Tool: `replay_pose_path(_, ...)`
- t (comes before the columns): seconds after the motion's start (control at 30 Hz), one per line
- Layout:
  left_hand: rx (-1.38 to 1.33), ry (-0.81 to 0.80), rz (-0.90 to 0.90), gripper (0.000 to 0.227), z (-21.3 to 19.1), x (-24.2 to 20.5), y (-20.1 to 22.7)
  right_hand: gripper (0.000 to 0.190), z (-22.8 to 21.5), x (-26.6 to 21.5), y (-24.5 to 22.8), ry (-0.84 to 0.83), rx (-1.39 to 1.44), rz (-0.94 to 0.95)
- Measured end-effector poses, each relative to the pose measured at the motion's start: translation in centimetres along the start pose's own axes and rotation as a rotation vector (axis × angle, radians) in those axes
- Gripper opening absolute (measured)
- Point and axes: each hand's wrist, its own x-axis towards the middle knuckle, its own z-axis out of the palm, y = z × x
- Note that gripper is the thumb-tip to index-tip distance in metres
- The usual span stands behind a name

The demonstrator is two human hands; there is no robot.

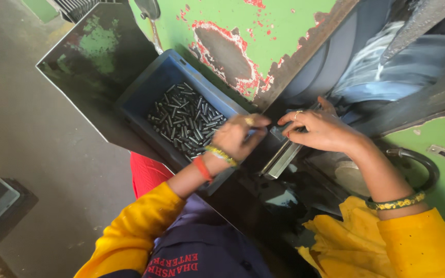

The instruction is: The person repeatedly picks up small metal parts from a blue bin and places them into a machine slot. The person handles the parts one at a time, transferring them from the bin to the machine throughout the clip.

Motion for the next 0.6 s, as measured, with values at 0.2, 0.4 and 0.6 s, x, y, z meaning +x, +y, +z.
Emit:
replay_pose_path(0.2,0.604,-1.148,-0.393,0.027,-4.9,-2.6,-2.9,0.036,0.6,0.6,0.8,0.012,0.021,-0.005)
replay_pose_path(0.4,0.683,-1.23,-0.362,0.032,-1.6,-5.0,-5.1,0.031,0.7,0.4,1.1,0.116,0.007,-0.064)
replay_pose_path(0.6,0.696,-1.172,-0.439,0.031,-1.9,-5.0,-5.8,0.03,0.8,0.5,1.1,0.132,0.018,-0.054)
